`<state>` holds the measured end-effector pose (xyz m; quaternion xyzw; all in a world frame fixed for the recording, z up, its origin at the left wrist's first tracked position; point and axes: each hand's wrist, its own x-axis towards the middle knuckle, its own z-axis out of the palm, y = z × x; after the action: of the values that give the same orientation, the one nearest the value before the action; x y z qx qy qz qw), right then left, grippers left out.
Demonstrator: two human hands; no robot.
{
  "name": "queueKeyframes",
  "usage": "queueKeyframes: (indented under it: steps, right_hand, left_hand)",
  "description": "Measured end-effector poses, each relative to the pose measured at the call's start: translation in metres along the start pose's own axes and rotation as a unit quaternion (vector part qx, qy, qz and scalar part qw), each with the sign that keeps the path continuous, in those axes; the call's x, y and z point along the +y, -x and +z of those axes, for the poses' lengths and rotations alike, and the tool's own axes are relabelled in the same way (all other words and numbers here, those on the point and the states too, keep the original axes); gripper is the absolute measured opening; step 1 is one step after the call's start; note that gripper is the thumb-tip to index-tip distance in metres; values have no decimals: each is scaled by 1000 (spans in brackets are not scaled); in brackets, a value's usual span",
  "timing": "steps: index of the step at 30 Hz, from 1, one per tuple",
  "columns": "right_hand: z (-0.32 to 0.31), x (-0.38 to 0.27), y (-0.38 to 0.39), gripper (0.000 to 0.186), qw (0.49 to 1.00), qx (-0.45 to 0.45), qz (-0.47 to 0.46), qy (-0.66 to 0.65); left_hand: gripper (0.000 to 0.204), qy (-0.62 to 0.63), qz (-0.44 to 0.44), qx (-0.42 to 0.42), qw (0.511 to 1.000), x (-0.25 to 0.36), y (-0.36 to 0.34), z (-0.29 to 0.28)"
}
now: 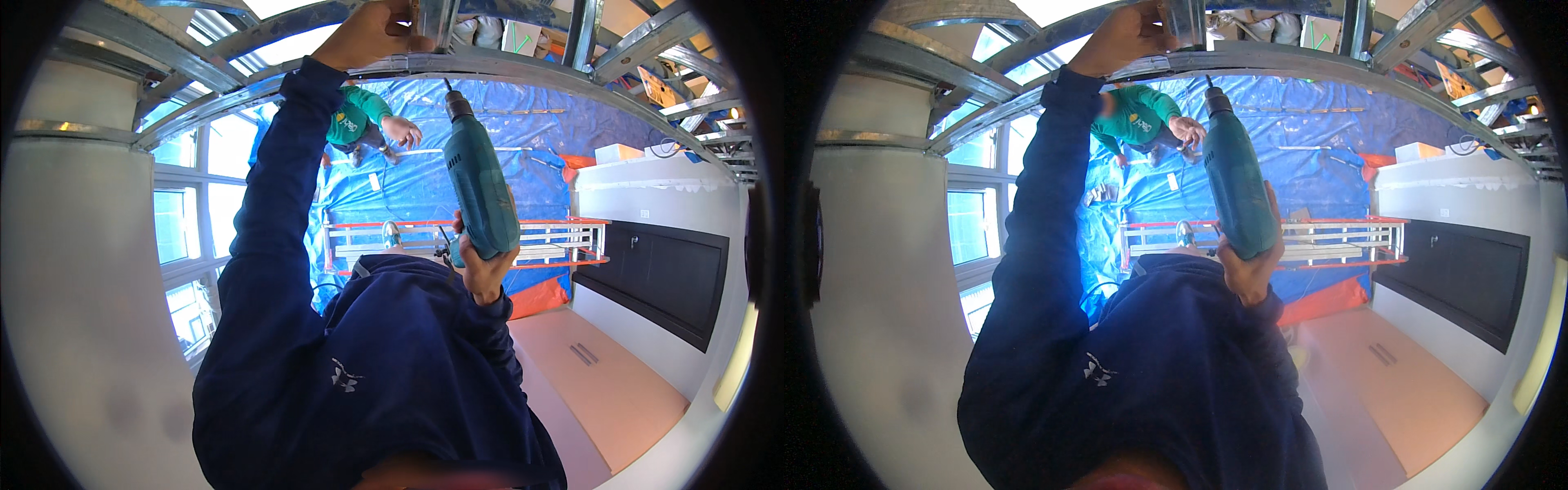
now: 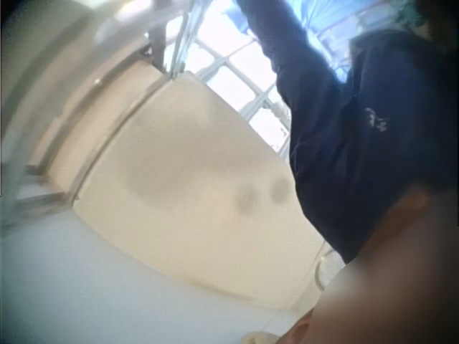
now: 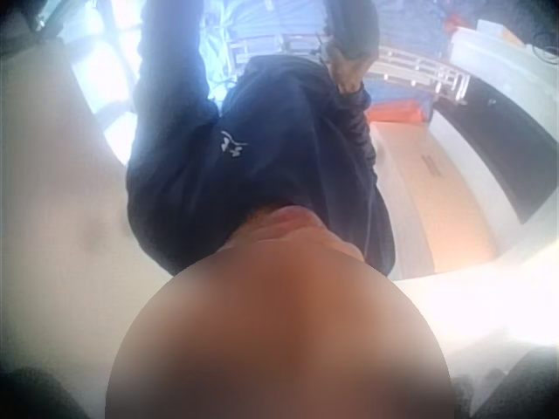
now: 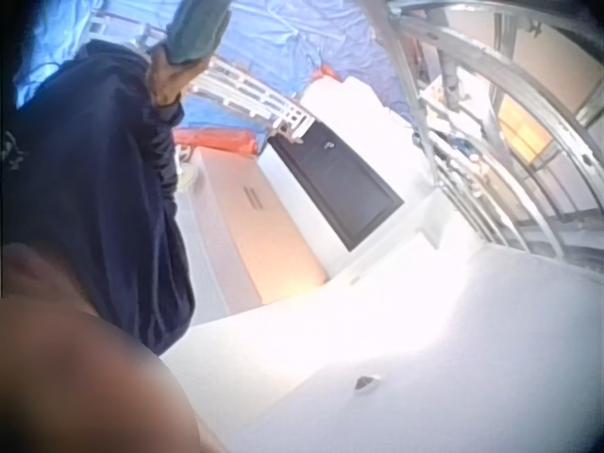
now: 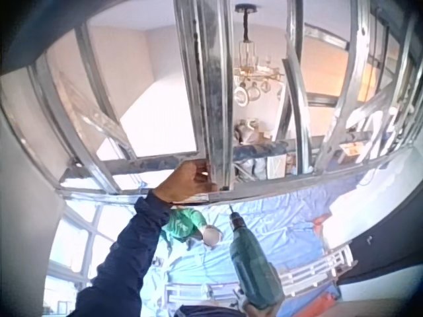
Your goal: The person uses a cordless drill to fasten metal brackets and screws to a ceiling grid framework. They position brackets, drive screws, and occasionally receive additional pieces from a coworker below. The ceiling grid is progressively assembled as the person works along the framework.
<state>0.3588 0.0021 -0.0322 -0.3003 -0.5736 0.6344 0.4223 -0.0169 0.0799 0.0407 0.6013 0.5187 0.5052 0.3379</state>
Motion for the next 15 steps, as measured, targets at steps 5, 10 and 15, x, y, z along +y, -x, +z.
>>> queueKeyframes:
  steps: [5, 10, 15]
  right_hand:
    - [-3, -4, -6, 61, 1000, -9, -6, 6]
    - [-10, 0, -7, 73, 999, -30, 10, 8]
    - [-18, 4, -7, 93, 998, -37, 41, 14]
  left_hand:
    - [51, 58, -31, 4, 998, -23, -6, -15]
    - [66, 251, -26, -46, 966, -41, -18, -17]
    - [45, 348, -100, -74, 929, -51, -36, -27]
